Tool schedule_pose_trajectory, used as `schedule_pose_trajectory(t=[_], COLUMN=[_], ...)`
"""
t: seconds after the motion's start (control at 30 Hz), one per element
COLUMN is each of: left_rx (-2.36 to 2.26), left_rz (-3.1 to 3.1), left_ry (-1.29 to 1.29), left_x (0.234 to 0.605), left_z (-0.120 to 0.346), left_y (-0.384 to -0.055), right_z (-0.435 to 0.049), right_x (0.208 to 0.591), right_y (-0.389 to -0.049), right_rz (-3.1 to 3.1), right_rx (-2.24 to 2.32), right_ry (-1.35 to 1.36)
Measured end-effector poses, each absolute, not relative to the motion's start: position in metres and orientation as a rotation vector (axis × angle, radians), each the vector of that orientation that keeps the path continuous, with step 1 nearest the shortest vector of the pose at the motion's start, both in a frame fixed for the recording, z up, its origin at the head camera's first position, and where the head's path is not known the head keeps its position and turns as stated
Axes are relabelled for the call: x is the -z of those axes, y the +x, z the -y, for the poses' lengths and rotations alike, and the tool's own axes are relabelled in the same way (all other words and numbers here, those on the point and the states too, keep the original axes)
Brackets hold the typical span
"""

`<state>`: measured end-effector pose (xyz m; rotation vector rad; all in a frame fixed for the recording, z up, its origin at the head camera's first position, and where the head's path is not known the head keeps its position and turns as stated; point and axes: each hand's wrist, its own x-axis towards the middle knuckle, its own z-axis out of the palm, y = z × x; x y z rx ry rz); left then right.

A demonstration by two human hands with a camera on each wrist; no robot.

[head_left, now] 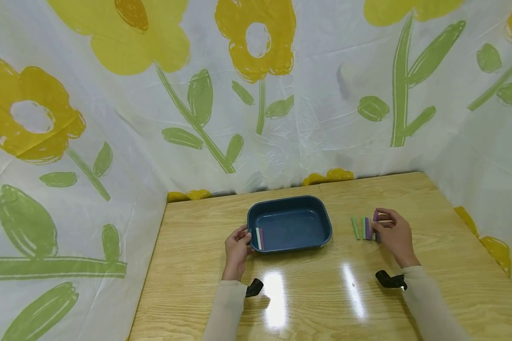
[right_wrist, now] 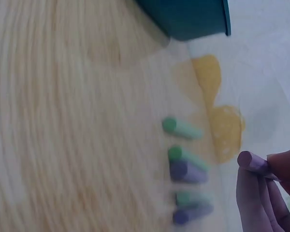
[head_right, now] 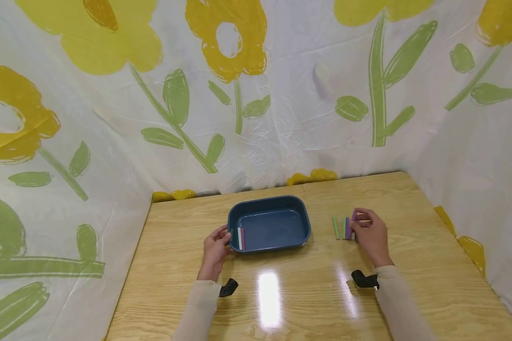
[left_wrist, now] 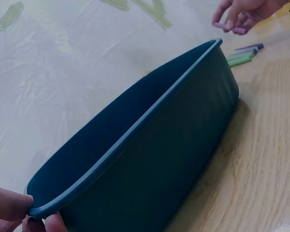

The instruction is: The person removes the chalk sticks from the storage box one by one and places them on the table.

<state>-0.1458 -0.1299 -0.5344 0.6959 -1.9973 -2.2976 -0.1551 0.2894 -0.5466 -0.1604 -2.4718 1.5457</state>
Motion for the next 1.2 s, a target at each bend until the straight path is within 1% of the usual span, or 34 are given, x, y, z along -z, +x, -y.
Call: schedule_pose_trajectory(t=[0.2,0.63,0.93,1.2], left_rx=[2.294,2.300,2.302,2.302], left_rz=[2.001,2.003,2.006,2.012], left_ry=[0.709,0.713,0.711,0.719], left_x=[0.534,0.534,0.535,0.536], left_z=[0.130,0.130,0.130,0.131], left_y=[-0.146,-0.145,-0.145,-0.146], right_z=[-0.304,-0.314,-0.316,-0.314], right_x=[0.553,0.557,0.566,0.565], right_y=[-0.154,-0.153,-0.158,-0.160], right_rz=[2.544,2.632,2.680,2.682], right_rx=[-1.441,-1.285,-1.210,-1.188], right_ry=[-0.205,-0.195,-0.196,-0.197])
